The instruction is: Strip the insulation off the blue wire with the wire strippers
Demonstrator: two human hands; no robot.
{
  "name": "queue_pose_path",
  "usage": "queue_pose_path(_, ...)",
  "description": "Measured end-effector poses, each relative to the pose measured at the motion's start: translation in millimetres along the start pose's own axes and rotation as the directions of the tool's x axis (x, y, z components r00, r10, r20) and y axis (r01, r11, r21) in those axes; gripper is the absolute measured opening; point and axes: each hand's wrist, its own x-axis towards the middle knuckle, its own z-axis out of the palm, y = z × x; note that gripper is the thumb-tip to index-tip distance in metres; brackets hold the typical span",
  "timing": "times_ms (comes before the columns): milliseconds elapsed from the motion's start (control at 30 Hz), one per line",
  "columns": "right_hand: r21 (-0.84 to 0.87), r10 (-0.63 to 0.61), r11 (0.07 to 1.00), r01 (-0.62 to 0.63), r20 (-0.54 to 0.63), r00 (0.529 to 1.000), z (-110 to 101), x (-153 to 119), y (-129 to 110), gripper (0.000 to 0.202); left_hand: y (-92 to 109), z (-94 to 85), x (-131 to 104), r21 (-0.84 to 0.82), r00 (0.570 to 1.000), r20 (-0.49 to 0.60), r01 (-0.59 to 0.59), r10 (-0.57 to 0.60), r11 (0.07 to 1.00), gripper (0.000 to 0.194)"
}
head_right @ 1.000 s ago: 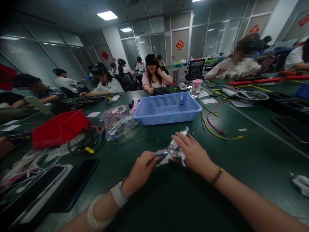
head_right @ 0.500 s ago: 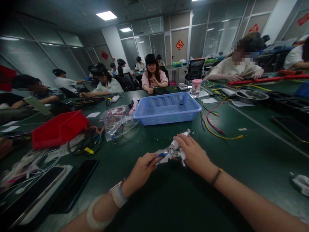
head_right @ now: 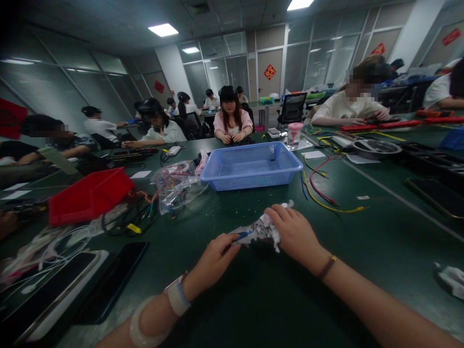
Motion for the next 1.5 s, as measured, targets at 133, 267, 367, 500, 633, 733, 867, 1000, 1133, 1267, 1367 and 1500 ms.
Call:
queue_pose_path(133, -0.139, -0.035, 0.99, 0.034, -0.004, 0.999, -6, 1, 2, 0.049, 0, 0.0, 0, 0.006, 1.0, 0.007, 0.02, -0.021, 1.0, 0.022)
queue_pose_path(267, -0.214, -0.047, 0.976, 0.031, -0.067, 0.997, -6, -2, 1, 0.04, 0, 0.0, 0, 0.012, 1.0, 0.024, 0.017, -0.017, 1.0, 0.022)
queue_pose_path(367, -0.202, -0.06, 0.979, 0.033, -0.128, 0.99, -4, -2, 2, 0.036, 1, -0.1, 0, 0.016, 0.999, 0.027, 0.016, -0.016, 1.0, 0.022)
queue_pose_path(500, -0.146, -0.122, 0.984, 0.105, -0.119, 0.985, -1, 2, 4, 0.034, 3, -0.3, 0, 0.032, 0.999, 0.045, 0.025, -0.026, 0.999, 0.023)
queue_pose_path(633, -0.096, -0.12, 0.989, 0.113, -0.068, 0.99, 1, 3, 7, 0.03, 2, 0.3, 0, 0.026, 0.999, 0.043, 0.026, -0.027, 0.999, 0.023)
queue_pose_path(733, -0.092, -0.07, 0.993, 0.067, -0.026, 0.997, 3, 1, 8, 0.029, 2, 0.5, 0, 0.021, 0.999, 0.045, 0.019, -0.02, 1.0, 0.025)
queue_pose_path(867, -0.096, -0.089, 0.992, 0.086, -0.029, 0.996, 4, 1, 9, 0.033, 4, 0.1, 0, 0.022, 0.999, 0.048, 0.011, -0.012, 1.0, 0.025)
queue_pose_path(1000, -0.17, -0.137, 0.977, 0.126, -0.057, 0.989, 3, 1, 8, 0.04, 4, -0.4, 1, 0.044, 0.999, 0.045, 0.005, -0.007, 0.999, 0.024)
queue_pose_path(1133, -0.206, -0.073, 0.977, 0.062, -0.044, 0.996, 1, 0, 7, 0.044, 2, -0.5, 2, 0.031, 1.0, 0.031, 0.003, -0.004, 1.0, 0.024)
queue_pose_path(1267, -0.079, -0.012, 0.997, 0.014, 0.026, 1.0, 5, -1, 7, 0.046, 1, 0.3, 2, 0.016, 1.0, 0.013, 0.016, -0.016, 1.0, 0.025)
queue_pose_path(1367, 0.025, 0.039, 0.999, -0.041, 0.075, 0.996, 9, -3, 7, 0.058, -1, 2.0, 1, 0.012, 1.0, -0.007, 0.01, -0.01, 1.0, 0.024)
queue_pose_path(1500, 0.099, 0.068, 0.992, -0.079, 0.11, 0.992, 10, -5, 5, 0.069, -2, 3.2, 0, 0.003, 1.0, -0.022, 0.013, -0.013, 1.0, 0.023)
